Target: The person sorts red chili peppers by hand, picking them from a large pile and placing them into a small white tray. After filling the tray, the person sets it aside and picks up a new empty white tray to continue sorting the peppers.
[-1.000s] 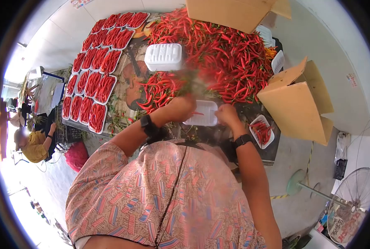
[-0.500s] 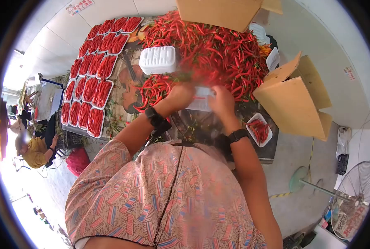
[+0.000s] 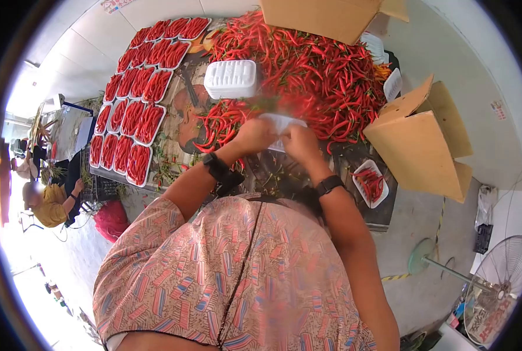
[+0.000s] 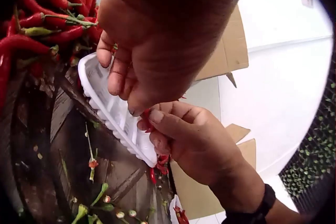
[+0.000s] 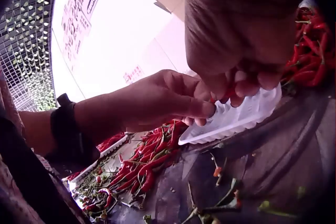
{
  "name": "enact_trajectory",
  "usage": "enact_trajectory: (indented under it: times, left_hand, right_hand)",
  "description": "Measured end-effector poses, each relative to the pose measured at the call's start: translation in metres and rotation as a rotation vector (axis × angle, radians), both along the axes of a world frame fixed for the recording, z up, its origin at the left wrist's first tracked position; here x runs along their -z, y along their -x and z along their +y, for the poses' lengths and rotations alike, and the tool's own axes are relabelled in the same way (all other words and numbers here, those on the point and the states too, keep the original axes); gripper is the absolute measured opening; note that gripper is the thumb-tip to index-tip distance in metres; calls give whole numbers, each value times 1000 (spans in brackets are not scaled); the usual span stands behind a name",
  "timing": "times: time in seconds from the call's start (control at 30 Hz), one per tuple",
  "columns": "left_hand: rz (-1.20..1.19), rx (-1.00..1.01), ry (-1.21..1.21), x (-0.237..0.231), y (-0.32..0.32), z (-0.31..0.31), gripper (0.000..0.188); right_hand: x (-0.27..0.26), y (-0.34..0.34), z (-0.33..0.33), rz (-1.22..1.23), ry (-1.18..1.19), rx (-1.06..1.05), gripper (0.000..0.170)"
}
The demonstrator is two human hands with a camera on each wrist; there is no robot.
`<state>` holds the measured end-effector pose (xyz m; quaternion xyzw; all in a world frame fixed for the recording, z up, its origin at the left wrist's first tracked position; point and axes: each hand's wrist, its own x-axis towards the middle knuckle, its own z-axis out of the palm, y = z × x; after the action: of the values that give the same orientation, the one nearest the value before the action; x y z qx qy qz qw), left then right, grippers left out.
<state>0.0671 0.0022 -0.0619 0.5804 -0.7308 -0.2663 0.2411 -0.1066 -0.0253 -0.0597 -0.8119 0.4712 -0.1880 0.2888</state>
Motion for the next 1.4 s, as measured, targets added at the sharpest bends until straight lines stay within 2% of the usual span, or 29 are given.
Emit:
enact_trajectory:
  times: [0.13,0.2,0.27,0.3,0.33,0.4,0.43,0.47,0.53,0.57,0.63,0.67,0.73,0.87,1.0,1.17,1.23,1.3,1.37,1.4]
  left_hand:
    - [-89,-191,28,8,2,-7,11]
    - [-129,-250,31,8,-7,-14,12]
    - [136,151,81,-3,-27,-12,15]
    - [212,355,-289,-5,-36,-10,18]
    - [210,352,-292,-22,-38,-2,18]
    - [232,486,-608,-54,-39,14,17]
    - [201,453,-418,-41,-45,18,15]
    - [200,452,-420,-36,-45,18,15]
    - [-72,102,-57,-27,-48,21,14]
    - [-73,98,-59,-13,-47,23,14]
    - [-85,-43,136,10,-39,23,16]
    - [-84,-48,138,15,-36,23,16]
    - [-51,37,103,15,-29,23,28]
    - [-90,68,162,18,-22,20,26]
    - [8,16,179,11,-18,18,25]
    - [35,-56,285,0,-14,4,28]
    - [-12,-44,270,1,-12,-3,26]
    - [-80,-57,240,4,-4,-8,24]
    - [-148,-70,210,9,-2,-11,22]
    - [-238,-8,256,11,-2,-11,20]
  right_hand:
    - [3,1,2,-1,11,3,15]
    - [5,4,5,-72,-122,41,15]
    - [18,12,1,-121,-87,42,16]
    - [22,14,0,-175,-53,41,18]
    - [19,13,1,-177,-56,39,18]
    - [13,12,-2,-173,-201,112,18]
    - [12,11,-2,-175,-201,112,18]
    - [11,10,-3,-204,-183,104,18]
    - [14,6,-4,-234,-170,93,18]
    - [14,3,-4,-231,-163,77,18]
    - [14,0,-8,-227,-151,55,18]
    - [15,-3,-9,-216,-114,40,17]
    - [18,-6,-12,-204,-79,23,17]
    - [20,-12,-22,-167,-17,16,15]
    - [20,-17,-30,-113,118,-1,11]
    - [20,-22,-37,-169,113,-39,10]
    - [27,-19,-39,-158,116,-32,13]
    - [37,-15,-42,14,26,-45,17]
    - [48,-7,-35,-2,28,-79,14]
    - [45,-5,-27,-20,30,-116,13]
